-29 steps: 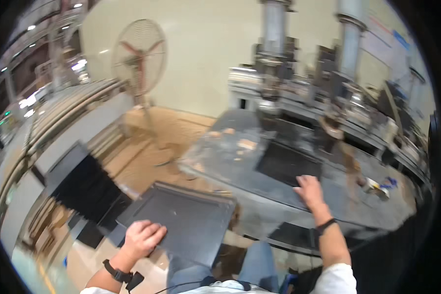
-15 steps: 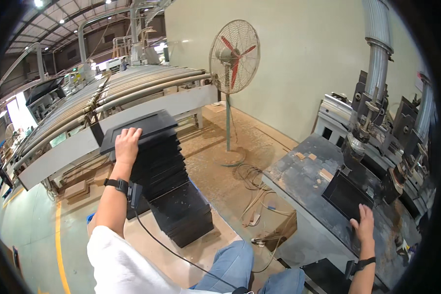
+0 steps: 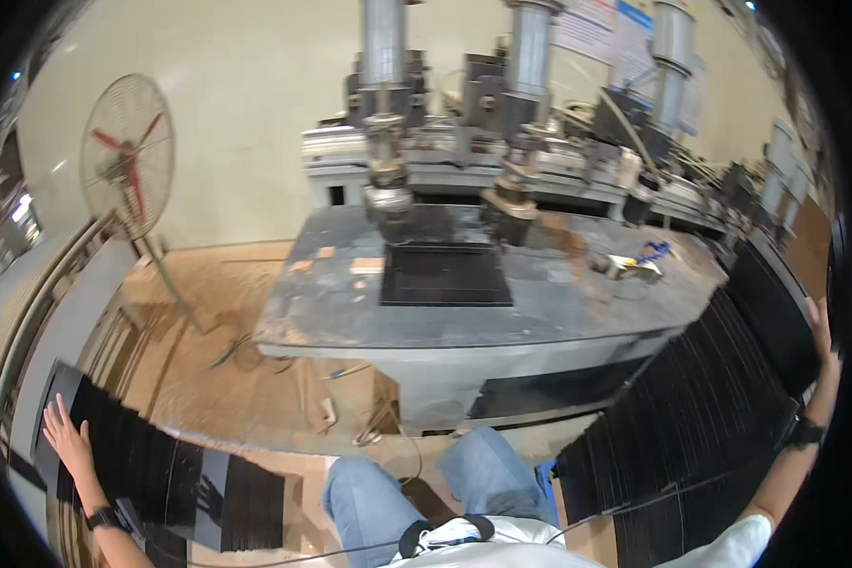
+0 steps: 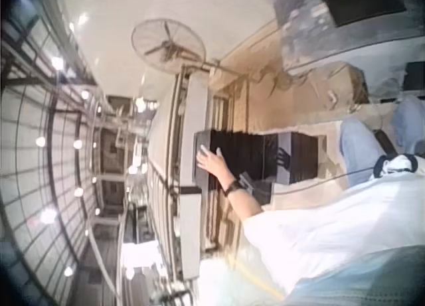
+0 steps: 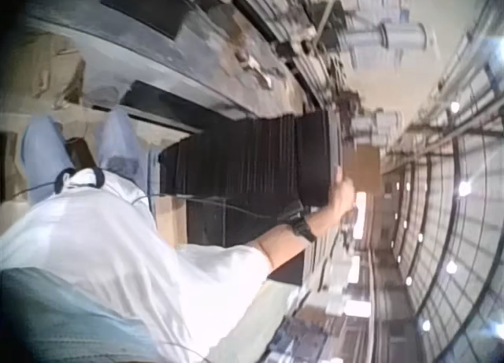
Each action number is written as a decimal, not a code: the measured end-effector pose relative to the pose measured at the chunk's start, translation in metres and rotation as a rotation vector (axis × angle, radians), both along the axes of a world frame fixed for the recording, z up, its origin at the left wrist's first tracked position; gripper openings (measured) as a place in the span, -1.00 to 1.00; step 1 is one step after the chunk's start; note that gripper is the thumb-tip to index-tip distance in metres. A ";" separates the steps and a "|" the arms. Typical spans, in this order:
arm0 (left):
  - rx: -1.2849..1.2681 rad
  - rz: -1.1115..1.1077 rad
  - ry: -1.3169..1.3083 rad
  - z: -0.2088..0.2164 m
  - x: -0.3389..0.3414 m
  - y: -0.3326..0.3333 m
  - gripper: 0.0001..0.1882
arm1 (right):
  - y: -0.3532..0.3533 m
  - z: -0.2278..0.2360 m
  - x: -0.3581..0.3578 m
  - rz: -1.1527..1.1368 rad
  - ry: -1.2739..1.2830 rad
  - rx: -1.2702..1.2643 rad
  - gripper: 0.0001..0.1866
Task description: The person picks up a black panel from a stack, places it onto the machine table, and then moves it to a different stack. This process is repeated for several panels.
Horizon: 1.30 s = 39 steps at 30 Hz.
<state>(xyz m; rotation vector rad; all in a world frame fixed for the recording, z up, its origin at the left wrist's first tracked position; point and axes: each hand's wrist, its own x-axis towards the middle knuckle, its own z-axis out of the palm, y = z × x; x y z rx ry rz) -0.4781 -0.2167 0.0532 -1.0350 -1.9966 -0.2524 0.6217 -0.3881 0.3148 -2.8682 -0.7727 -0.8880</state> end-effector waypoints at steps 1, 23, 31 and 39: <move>0.041 -0.203 0.006 0.003 0.027 0.021 -0.24 | 0.002 0.006 -0.062 -0.240 0.322 -0.167 -0.52; -0.561 -1.347 -0.445 -0.115 0.651 0.289 -0.13 | 0.231 -0.153 -0.195 1.483 0.024 0.192 -0.55; -0.334 -1.398 -0.287 -0.083 0.632 0.181 -0.38 | 0.306 -0.245 -0.211 1.504 0.038 0.185 -0.68; -0.246 -1.422 0.083 -0.062 0.447 0.016 -0.56 | 0.390 -0.330 -0.239 1.521 0.116 -0.127 -0.51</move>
